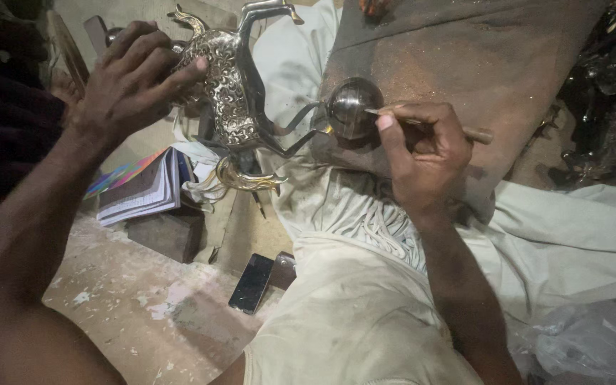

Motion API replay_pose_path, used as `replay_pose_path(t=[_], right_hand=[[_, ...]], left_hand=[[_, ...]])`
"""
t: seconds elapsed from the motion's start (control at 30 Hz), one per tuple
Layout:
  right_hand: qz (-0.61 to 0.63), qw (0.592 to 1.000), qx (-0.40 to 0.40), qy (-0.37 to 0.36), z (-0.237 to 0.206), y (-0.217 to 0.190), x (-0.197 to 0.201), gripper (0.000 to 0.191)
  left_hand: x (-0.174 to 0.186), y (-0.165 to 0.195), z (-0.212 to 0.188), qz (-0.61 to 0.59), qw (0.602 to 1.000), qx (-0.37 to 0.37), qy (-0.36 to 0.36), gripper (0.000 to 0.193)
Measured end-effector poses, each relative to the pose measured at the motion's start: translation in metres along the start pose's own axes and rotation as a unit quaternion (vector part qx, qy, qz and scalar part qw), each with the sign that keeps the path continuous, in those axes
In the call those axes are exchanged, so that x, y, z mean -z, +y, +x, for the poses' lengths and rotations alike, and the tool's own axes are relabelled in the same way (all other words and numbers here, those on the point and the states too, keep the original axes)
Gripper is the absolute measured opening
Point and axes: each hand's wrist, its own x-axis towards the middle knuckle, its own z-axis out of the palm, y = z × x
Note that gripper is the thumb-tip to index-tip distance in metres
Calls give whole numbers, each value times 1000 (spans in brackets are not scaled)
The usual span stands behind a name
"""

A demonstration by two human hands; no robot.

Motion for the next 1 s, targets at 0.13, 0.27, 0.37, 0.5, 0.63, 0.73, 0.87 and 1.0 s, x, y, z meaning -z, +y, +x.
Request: replay_pose_path(t=[0.13, 0.27, 0.37, 0.5, 0.63, 0.73, 0.87, 1.0], right_hand=[[53, 998, -42, 18, 3, -2, -2, 18], [81, 995, -48, 29, 6, -5, -6, 18], [69, 996, -49, 31, 7, -7, -6, 17], [34, 998, -39, 32, 7, -6, -5, 17], [47, 999, -6, 14, 5, -6, -4, 14], [54, 999, 2, 7, 7, -6, -4, 15], [64, 998, 0, 4, 9, -6, -4, 14], [40, 999, -5, 2, 9, -7, -4, 14]], left_hand=[[-4, -1, -2, -35, 998, -12, 47, 62], [-5, 0, -2, -36, 998, -11, 48, 58], [-5, 0, -3, -53, 997, -8, 50, 59], [-5, 0, -2, -70, 996, -7, 55, 63], [-5, -1, 0, -85, 995, -3, 54, 66], [-6, 0, 1, -82, 995, -6, 60, 66], [-7, 1, 0, -80, 996, 3, 43, 67], [-8, 4, -2, -89, 995, 9, 51, 65]])
